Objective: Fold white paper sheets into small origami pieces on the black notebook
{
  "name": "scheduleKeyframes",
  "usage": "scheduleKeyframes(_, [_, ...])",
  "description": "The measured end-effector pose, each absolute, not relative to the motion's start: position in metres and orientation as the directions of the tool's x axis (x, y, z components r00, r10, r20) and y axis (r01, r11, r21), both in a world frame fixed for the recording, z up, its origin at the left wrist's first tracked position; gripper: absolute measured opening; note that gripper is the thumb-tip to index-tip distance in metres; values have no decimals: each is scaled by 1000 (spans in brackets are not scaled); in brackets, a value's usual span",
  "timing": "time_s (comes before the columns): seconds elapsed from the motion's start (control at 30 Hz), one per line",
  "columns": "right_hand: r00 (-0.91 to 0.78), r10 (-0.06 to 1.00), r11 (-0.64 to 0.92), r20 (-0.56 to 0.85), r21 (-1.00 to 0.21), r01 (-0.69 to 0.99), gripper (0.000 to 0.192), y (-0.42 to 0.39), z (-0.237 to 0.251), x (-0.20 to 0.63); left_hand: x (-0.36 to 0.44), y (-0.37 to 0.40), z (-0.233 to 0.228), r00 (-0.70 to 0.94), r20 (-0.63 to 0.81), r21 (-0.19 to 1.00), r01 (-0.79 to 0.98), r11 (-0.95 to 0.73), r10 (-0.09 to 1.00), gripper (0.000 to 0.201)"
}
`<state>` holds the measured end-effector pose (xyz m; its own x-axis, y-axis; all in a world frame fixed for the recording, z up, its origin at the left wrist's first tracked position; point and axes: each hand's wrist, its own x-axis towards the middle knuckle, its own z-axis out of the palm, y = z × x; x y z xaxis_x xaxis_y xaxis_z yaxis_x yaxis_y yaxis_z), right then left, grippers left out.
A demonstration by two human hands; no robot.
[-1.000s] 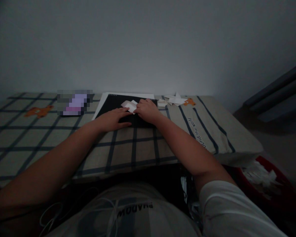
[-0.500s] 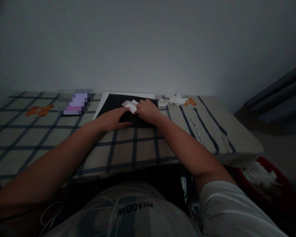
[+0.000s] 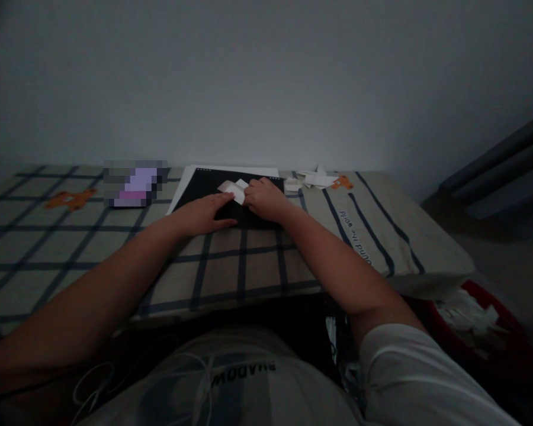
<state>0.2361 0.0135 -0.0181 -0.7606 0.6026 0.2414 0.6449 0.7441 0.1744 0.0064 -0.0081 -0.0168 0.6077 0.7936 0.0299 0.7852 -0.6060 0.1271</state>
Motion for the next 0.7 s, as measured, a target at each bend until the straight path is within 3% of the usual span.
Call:
scheduleKeyframes(0.33, [-757,619,743,207,159,651,28,14,-16,237,-5,3,-18,619,35,256,753,-606,784,79])
scheduleKeyframes(0.7, [-762,613,758,208,118,641,30,15,-15,239,-2,0,-26,654,85,155,737,-658,752,74])
